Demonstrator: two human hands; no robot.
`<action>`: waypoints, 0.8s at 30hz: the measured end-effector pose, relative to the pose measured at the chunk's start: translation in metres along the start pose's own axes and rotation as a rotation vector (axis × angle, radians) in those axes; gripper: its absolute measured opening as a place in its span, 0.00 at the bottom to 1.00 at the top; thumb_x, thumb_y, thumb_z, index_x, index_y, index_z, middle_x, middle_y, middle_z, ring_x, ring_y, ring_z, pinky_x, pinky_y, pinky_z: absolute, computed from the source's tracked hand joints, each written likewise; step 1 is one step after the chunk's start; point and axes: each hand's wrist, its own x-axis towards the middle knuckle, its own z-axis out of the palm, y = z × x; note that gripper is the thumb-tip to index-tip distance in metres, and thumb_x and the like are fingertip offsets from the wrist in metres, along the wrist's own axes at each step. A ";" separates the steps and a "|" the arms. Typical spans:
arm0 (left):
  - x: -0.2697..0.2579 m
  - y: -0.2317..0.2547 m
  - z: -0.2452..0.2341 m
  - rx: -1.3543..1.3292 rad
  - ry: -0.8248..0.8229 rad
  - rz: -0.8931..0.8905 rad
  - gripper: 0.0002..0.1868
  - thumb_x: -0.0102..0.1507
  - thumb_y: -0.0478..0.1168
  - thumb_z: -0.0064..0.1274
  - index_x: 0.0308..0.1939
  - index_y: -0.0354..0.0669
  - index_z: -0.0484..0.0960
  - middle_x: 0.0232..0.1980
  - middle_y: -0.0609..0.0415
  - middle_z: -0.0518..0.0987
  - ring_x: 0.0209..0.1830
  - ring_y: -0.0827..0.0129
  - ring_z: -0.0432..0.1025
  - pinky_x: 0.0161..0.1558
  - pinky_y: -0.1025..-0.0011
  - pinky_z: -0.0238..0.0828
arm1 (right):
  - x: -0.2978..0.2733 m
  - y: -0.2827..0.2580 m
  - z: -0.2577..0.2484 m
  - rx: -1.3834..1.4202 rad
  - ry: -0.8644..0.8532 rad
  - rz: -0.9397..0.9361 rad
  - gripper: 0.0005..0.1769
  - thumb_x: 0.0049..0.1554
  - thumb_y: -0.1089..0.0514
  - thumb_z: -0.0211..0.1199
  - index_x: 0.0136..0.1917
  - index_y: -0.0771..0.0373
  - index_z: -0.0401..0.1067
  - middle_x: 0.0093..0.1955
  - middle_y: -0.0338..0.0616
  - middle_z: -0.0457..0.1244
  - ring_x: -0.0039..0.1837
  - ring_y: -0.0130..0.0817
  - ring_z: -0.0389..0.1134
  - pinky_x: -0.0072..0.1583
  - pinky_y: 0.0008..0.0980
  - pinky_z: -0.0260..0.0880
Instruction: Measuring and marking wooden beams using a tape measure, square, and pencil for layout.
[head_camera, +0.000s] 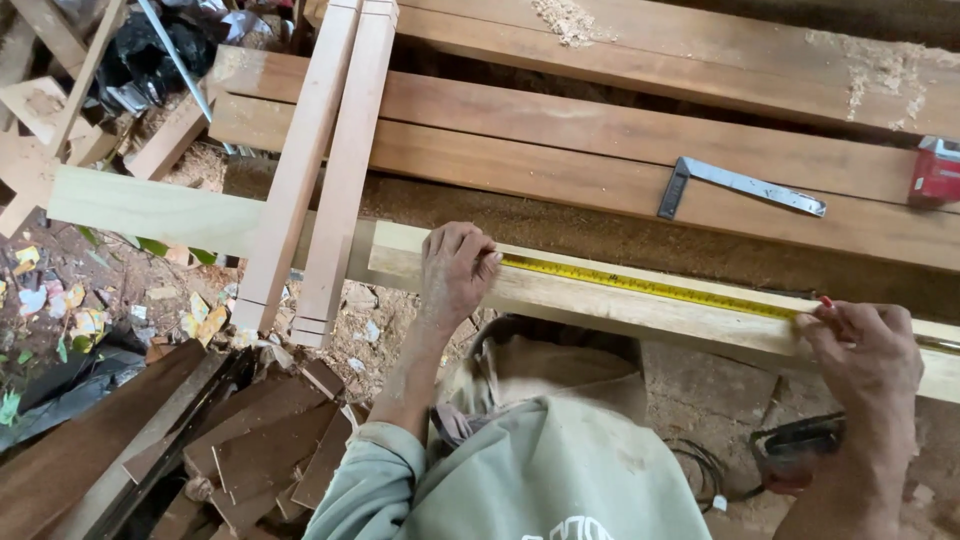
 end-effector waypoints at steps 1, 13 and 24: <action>0.003 0.003 -0.004 -0.006 -0.008 0.004 0.12 0.69 0.52 0.46 0.40 0.51 0.74 0.46 0.56 0.73 0.47 0.63 0.68 0.49 0.61 0.66 | -0.003 0.001 0.004 -0.002 -0.002 0.010 0.21 0.62 0.43 0.74 0.63 0.55 0.81 0.60 0.49 0.64 0.58 0.43 0.69 0.54 0.52 0.74; 0.003 0.003 -0.002 0.002 0.083 0.051 0.08 0.67 0.52 0.53 0.39 0.57 0.81 0.47 0.61 0.76 0.45 0.65 0.70 0.48 0.63 0.63 | -0.001 -0.003 -0.003 0.097 0.083 0.036 0.07 0.64 0.57 0.66 0.49 0.62 0.81 0.53 0.47 0.65 0.51 0.35 0.66 0.54 0.34 0.66; 0.006 0.006 -0.005 -0.018 0.146 0.078 0.10 0.68 0.52 0.51 0.38 0.57 0.81 0.46 0.61 0.76 0.44 0.65 0.71 0.48 0.64 0.62 | 0.001 0.016 0.003 0.011 0.080 -0.081 0.13 0.70 0.54 0.76 0.61 0.64 0.84 0.58 0.51 0.67 0.52 0.38 0.68 0.51 0.36 0.70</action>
